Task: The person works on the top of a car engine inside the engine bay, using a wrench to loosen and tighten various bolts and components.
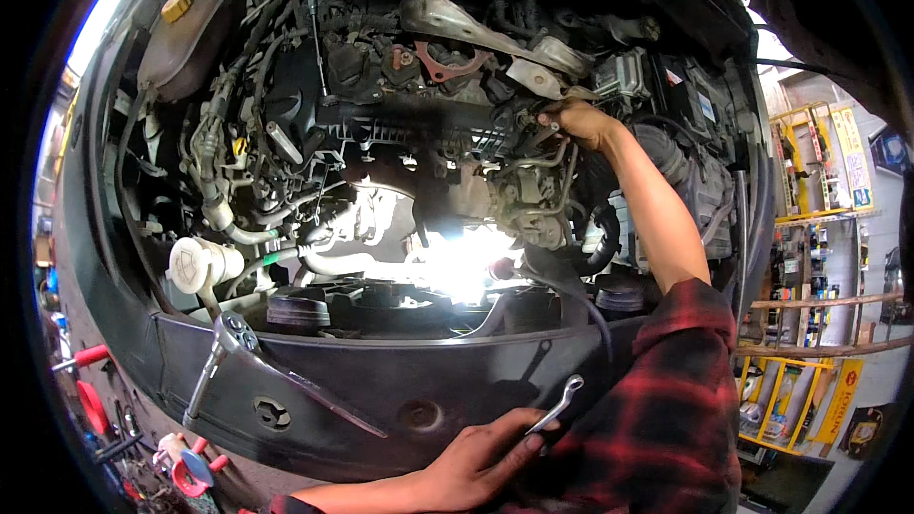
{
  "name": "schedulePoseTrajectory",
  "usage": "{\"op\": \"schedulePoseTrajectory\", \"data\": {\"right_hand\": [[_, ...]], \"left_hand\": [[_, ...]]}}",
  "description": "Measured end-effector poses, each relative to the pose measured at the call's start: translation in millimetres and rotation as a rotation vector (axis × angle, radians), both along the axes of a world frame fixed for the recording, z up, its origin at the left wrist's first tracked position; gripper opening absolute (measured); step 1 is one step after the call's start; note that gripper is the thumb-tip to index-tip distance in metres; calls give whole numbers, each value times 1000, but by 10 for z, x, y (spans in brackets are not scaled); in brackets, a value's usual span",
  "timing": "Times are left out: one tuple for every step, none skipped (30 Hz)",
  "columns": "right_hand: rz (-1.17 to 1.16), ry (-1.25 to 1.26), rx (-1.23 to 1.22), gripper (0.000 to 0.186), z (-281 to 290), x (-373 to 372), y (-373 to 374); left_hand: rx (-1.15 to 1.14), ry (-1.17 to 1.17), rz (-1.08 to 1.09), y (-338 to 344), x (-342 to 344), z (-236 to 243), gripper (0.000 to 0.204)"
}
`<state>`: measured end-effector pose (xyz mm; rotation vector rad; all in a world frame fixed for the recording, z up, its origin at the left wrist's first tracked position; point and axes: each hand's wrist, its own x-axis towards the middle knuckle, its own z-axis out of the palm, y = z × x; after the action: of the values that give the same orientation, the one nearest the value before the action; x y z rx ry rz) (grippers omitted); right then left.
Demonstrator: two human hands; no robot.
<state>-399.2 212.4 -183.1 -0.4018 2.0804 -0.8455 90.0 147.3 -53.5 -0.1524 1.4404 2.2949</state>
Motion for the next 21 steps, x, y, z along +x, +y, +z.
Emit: {"op": "schedulePoseTrajectory", "data": {"right_hand": [[-35,-19,-59,20,-29,5,-1],[-94,-9,-98,18,-62,19,-2],[-155,1,-140,20,-94,35,-4],[-159,8,-97,19,-111,40,-1],[-165,14,-59,19,-124,43,-2],[-172,51,-47,19,-129,43,-3],[-201,30,-68,21,-138,46,-11],[-191,15,-46,22,-129,31,-17],[-170,9,-42,23,-122,16,-31],[-163,-22,3,24,-107,-9,-47],[-102,-27,5,25,-78,-60,-73],[-50,-59,59,27,-51,-111,-93],[-31,-65,137,28,-44,-140,-85],[49,0,115,31,-51,-159,-85],[62,0,101,24,-45,-197,-78],[69,-9,108,20,-65,-207,-59],[97,31,67,21,-94,-206,-40],[74,51,34,22,-126,-201,-21],[56,70,9,22,-170,-180,5],[45,93,-16,22,-206,-165,30],[9,96,-40,22,-251,-140,39]], "left_hand": [[6,-2,4,-4,1,-5,27],[11,-4,6,-7,1,-7,26],[13,-5,8,-13,-1,-5,26],[23,-20,2,-27,-6,2,25],[27,-35,-6,-48,-10,18,25],[28,-49,-14,-71,-20,38,24],[167,-150,59,-79,-17,83,23],[130,-156,54,-117,-16,121,23],[88,-162,48,-181,-10,163,23],[39,-169,39,-243,-4,211,23],[-87,-78,114,-279,-13,243,21],[9,-159,209,-304,-1,291,19],[30,-199,224,-349,4,317,19],[55,-235,244,-379,3,332,19],[43,-260,254,-387,11,348,18],[45,-236,246,-389,11,351,18],[51,-221,248,-392,0,340,18],[80,-208,254,-395,-13,328,18],[35,-194,250,-382,-28,313,18],[9,-155,249,-378,-45,294,18],[-3,-119,246,-375,-65,274,18]]}}
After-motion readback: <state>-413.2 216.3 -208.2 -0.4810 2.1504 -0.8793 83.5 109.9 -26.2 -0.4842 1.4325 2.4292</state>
